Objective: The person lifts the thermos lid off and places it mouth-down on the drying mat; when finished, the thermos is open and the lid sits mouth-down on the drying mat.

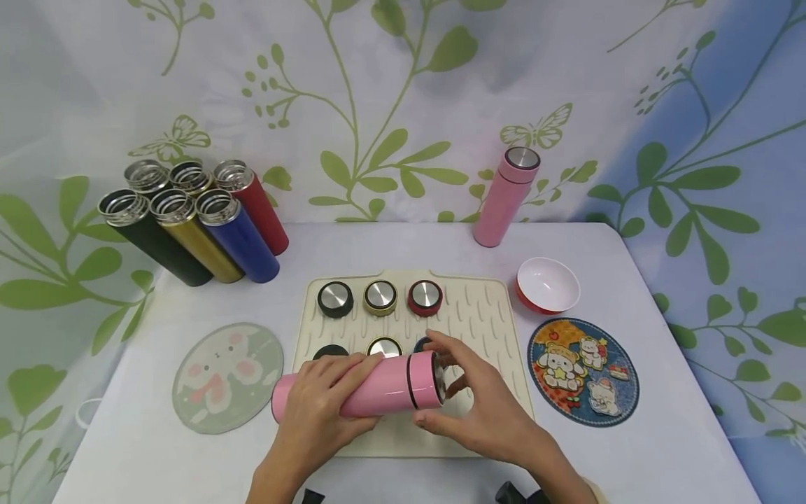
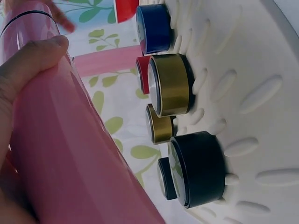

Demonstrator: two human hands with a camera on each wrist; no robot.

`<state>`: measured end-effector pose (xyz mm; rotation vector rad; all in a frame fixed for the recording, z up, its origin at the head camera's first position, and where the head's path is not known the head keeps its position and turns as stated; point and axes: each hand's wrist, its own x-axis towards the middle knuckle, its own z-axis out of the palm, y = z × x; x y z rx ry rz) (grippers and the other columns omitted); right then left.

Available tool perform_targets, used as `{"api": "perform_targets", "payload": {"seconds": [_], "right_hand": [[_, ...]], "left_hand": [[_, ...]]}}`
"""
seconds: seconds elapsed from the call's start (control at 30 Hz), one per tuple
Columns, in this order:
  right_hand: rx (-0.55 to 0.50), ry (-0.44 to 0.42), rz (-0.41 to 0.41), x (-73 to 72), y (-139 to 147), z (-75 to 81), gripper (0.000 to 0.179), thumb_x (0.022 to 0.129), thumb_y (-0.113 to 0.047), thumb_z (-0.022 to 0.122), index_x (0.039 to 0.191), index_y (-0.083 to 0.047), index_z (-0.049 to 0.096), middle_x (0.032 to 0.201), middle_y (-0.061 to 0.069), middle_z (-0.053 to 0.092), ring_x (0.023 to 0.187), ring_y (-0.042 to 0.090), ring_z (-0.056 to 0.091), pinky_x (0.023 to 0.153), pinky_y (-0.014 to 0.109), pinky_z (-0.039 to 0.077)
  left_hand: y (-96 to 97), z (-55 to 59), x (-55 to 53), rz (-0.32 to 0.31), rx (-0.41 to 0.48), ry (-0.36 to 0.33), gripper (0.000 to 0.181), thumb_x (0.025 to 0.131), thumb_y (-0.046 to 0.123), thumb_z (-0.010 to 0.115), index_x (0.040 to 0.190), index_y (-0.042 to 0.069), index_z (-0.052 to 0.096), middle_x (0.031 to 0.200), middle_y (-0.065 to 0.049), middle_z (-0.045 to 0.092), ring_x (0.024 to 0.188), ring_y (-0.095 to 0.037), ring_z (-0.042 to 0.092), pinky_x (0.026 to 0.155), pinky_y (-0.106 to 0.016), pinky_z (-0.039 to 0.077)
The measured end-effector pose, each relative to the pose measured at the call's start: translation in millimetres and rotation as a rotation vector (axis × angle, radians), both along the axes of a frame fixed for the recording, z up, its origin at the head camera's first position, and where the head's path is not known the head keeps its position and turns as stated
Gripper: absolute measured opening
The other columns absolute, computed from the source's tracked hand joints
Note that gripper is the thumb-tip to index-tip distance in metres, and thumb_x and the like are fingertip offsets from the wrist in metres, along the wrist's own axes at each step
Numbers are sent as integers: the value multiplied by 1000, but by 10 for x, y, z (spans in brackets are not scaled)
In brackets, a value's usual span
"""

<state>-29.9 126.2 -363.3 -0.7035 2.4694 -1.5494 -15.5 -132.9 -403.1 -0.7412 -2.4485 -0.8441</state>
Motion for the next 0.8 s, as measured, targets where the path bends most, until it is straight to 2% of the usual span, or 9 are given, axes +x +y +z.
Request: {"api": "perform_targets", "payload": {"seconds": [0.07,0.17,0.23,0.3,0.37,0.5,0.6,0.7,0.8], "right_hand": [[24,-108,-26,-4,-14,20,66,90,-34,76,146,-22,44,119,0,62,94,17,64,61,33,57],[37,-263,-70,-12,-38,48,42,96,-37,67,133,-20,56,104,3,64,79,19,66,52,36,56],[26,-312,-86,-10,-52,59,30,98,-38,65,122,-20,61,98,3,64,73,21,66,50,38,56],[22,-284,-85,-3,-56,63,28,95,-35,70,119,-22,62,95,1,64,74,20,64,53,36,56],[4,-213,-56,6,-52,63,33,91,-30,75,120,-24,62,98,-2,65,80,19,62,59,34,56],[-38,-28,33,18,-36,60,48,86,-21,81,128,-23,59,116,-6,63,98,16,59,73,32,54],[-76,73,84,22,-34,58,55,84,-16,83,132,-19,58,128,-3,59,110,18,56,81,35,52],[-64,90,73,26,-36,55,65,82,-19,84,139,-20,53,133,-1,56,113,18,55,83,35,53],[-7,0,17,28,-46,54,74,83,-27,83,146,-22,45,129,-3,58,106,15,60,76,34,56]], "left_hand": [[10,-3,0,6,-2,12,77,59,25,91,132,21,67,114,0,68,100,-22,61,81,-42,45],[28,-9,5,0,-13,28,76,59,24,90,131,20,67,114,0,68,101,-23,61,84,-43,44],[33,-10,13,-7,-22,24,75,59,24,90,130,19,67,115,0,68,102,-23,61,86,-43,43],[26,-7,21,-12,-21,13,76,58,24,91,131,20,67,116,0,68,102,-23,61,86,-43,43],[13,0,28,-13,-21,-7,78,58,26,93,131,20,67,117,0,68,103,-23,61,84,-43,44],[-13,15,52,-9,-16,-62,81,59,30,94,134,22,65,118,0,68,104,-21,60,82,-42,45],[-19,19,70,-4,-5,-87,82,60,31,95,136,23,64,119,0,68,103,-20,60,82,-43,46],[-16,20,77,5,3,-89,82,60,31,95,136,23,64,119,1,68,104,-20,60,82,-43,46],[-9,12,82,6,5,-79,81,60,30,94,135,22,64,119,1,68,103,-21,60,83,-44,46]]}}
